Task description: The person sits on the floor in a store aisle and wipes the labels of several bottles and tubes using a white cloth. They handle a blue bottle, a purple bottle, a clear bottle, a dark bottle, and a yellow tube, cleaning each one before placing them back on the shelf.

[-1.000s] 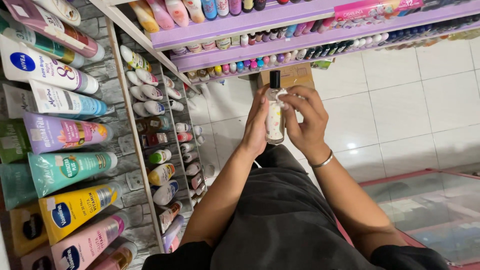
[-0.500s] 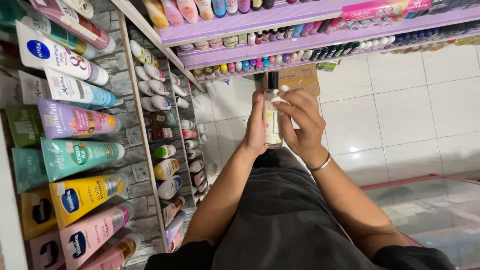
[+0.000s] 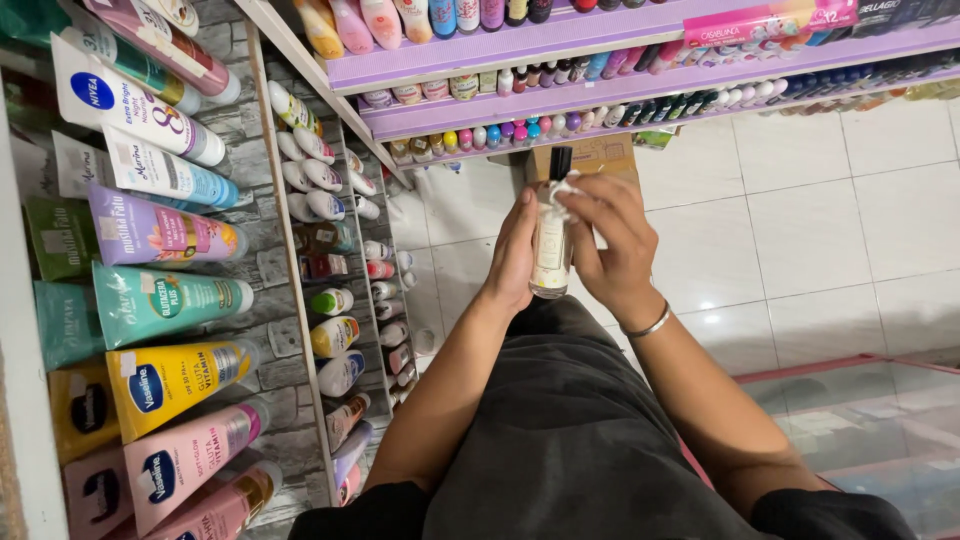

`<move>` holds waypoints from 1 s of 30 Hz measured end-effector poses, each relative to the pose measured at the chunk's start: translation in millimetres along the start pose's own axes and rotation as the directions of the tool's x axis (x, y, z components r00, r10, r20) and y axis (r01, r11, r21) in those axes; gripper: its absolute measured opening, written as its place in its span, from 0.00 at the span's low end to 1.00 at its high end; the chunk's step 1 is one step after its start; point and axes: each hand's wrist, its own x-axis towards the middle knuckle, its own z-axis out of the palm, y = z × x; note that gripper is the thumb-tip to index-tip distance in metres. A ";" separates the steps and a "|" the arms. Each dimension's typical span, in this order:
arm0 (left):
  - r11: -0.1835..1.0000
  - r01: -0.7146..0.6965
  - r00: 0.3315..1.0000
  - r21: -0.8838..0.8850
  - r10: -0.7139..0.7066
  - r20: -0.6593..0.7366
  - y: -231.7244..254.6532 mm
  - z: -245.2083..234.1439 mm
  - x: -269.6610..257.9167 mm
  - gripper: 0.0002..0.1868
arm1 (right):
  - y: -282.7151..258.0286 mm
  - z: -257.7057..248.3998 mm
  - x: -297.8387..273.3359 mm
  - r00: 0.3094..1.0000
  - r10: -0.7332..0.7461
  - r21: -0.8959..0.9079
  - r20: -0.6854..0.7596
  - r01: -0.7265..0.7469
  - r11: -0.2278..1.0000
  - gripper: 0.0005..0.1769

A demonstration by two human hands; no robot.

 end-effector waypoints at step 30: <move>0.959 -0.242 0.958 0.148 0.260 -0.119 0.7 14.0 121.3 0.21 | 93.1 -11.1 -38.5 0.929 0.352 0.235 0.117 -0.370 0.899 0.12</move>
